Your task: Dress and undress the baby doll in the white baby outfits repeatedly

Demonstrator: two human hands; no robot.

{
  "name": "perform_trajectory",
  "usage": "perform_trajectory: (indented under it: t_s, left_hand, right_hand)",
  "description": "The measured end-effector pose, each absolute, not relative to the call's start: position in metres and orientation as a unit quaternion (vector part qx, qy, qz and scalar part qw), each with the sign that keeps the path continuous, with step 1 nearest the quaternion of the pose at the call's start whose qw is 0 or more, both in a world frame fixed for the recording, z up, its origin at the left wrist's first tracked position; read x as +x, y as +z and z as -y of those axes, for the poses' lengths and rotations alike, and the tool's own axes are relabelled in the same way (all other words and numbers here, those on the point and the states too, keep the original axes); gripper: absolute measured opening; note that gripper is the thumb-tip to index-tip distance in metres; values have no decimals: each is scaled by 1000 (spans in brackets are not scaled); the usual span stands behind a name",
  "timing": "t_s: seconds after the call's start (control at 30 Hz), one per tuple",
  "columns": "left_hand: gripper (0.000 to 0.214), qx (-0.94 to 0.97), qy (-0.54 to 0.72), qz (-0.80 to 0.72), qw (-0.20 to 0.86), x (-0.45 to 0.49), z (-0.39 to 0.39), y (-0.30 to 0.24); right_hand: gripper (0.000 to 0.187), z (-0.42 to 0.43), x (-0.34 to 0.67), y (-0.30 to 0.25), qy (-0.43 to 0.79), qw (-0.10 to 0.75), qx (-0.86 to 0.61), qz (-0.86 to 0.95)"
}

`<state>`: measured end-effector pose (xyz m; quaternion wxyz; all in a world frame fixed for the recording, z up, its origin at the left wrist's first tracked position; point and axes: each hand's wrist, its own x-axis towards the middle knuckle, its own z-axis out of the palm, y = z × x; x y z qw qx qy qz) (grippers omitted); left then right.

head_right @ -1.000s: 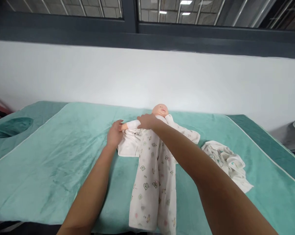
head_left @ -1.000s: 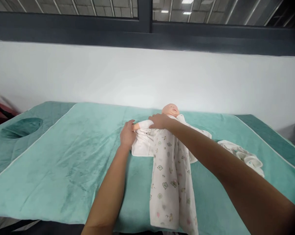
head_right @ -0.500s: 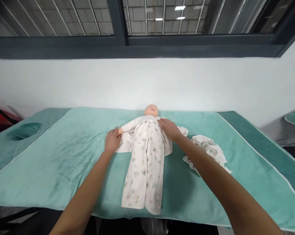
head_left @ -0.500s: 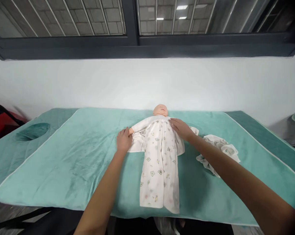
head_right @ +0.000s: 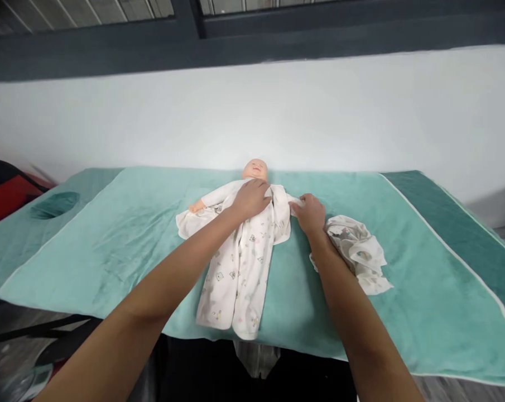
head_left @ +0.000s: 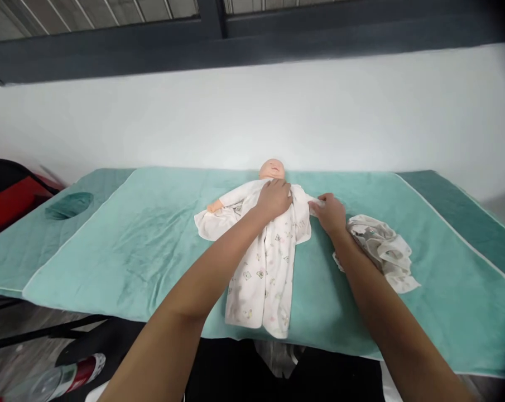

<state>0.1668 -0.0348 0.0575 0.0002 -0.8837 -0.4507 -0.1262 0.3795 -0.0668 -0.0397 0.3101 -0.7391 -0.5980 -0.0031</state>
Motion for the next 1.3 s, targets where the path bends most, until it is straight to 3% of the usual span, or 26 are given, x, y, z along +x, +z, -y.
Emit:
perform_trajectory:
  t_s: [0.13,0.33,0.53,0.7,0.9,1.3]
  left_hand:
    - [53,-883,-5,469,5,199,13,55]
    - [76,-868,30,495,-26,188,2,62]
    - [59,-856,57,513,-7,175,4,71]
    - [41,-870,44,489,34,207,1,46]
    - [41,-885,24,464,4,222,-7,28]
    - [31,-887,13,460,29,159,-23,89]
  right_hand:
    - [38,64,389,-44,-1,293,-771,566]
    - [22,60,392,-43,9,355,-746,564]
    - [19,59,397,-42,26,391,-781,486]
    - [17,58,395,-43,20,399,-775,490]
    - [16,58,392,-43,7,372,-781,501]
    - [13,54,400,-53,15,403,-791,460]
